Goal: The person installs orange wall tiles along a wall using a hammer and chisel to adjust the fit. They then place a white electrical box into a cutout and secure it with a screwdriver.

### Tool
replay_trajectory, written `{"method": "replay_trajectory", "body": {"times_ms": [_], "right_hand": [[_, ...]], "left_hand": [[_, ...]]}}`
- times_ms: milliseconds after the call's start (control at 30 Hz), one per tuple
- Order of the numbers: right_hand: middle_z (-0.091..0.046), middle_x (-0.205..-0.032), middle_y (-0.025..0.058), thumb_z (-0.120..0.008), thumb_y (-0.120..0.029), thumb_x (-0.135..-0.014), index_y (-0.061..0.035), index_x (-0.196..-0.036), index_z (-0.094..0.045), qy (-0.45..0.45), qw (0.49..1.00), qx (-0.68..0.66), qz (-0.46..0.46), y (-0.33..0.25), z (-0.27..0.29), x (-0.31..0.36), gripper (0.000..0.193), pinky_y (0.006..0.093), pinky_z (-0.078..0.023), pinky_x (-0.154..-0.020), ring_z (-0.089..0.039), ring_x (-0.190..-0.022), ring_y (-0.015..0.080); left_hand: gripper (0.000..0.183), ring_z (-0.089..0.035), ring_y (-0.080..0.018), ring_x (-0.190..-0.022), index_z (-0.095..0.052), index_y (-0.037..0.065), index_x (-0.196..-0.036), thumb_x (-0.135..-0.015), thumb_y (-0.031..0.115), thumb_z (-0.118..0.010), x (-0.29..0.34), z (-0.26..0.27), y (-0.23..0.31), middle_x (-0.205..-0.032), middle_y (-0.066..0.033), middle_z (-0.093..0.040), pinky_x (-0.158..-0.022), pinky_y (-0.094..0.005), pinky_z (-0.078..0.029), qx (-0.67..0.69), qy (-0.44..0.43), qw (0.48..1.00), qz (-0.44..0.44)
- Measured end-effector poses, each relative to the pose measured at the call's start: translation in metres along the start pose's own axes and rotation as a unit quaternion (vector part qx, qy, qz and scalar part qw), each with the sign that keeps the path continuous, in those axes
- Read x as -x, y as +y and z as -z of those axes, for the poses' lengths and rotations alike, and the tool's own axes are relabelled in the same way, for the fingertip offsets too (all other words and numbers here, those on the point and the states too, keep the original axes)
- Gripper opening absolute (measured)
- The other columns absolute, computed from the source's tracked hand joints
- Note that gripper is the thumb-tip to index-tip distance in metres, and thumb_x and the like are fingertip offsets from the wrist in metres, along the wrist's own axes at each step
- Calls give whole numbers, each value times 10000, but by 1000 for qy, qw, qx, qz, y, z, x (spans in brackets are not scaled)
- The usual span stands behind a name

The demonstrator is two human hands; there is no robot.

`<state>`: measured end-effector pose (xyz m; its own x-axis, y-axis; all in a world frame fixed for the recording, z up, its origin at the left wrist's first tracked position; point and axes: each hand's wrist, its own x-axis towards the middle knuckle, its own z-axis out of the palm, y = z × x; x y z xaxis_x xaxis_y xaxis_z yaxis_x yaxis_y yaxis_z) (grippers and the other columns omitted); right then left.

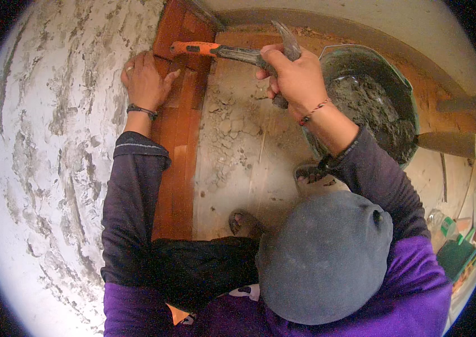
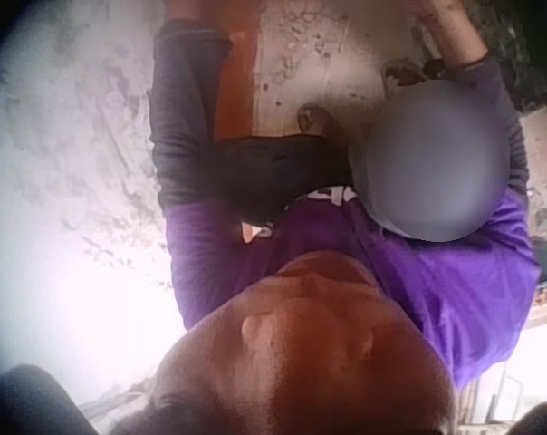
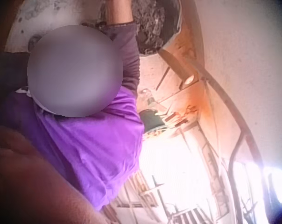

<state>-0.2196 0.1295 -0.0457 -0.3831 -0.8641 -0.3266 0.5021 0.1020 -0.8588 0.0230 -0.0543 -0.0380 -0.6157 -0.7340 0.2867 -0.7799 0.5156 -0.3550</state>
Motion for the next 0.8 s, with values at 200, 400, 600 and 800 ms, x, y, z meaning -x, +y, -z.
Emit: {"method": "replay_trajectory", "body": {"times_ms": [200,400,600,800], "right_hand": [[-615,-749,125,-575,-183,-903,-27,-1021,-563,17,1000,-17,-18,-4,4,8,196,263,-396,-449,-406,-455,87],[-614,-748,127,-571,-176,-905,-23,-1016,-561,-9,1000,-15,-13,-2,-1,3,189,267,-396,-443,-403,-449,88],[-618,-751,128,-569,-186,-907,-8,-1050,-543,-4,1000,1,2,-1,-2,1,229,270,-398,-444,-404,-449,88],[-631,-708,116,-611,-185,-873,-24,-968,-600,27,999,-20,5,-5,5,3,188,284,-420,-416,-471,-454,109]], "left_hand": [[770,-406,-342,-1235,-506,11,-1267,-723,512,-718,-1,2,1,-1280,-156,-521,-1027,-491,-264,-4,-1,1000,16],[763,-408,-343,-1236,-517,11,-1255,-717,515,-719,-1,-3,0,-1280,-157,-520,-1026,-493,-262,1,12,1000,14],[758,-405,-345,-1240,-505,3,-1259,-729,503,-713,0,1,1,-1280,-164,-518,-1029,-495,-254,3,10,1000,13],[770,-413,-352,-1232,-485,7,-1278,-740,515,-698,-1,1,0,-1290,-169,-508,-1027,-502,-256,12,-6,1000,10]]}}
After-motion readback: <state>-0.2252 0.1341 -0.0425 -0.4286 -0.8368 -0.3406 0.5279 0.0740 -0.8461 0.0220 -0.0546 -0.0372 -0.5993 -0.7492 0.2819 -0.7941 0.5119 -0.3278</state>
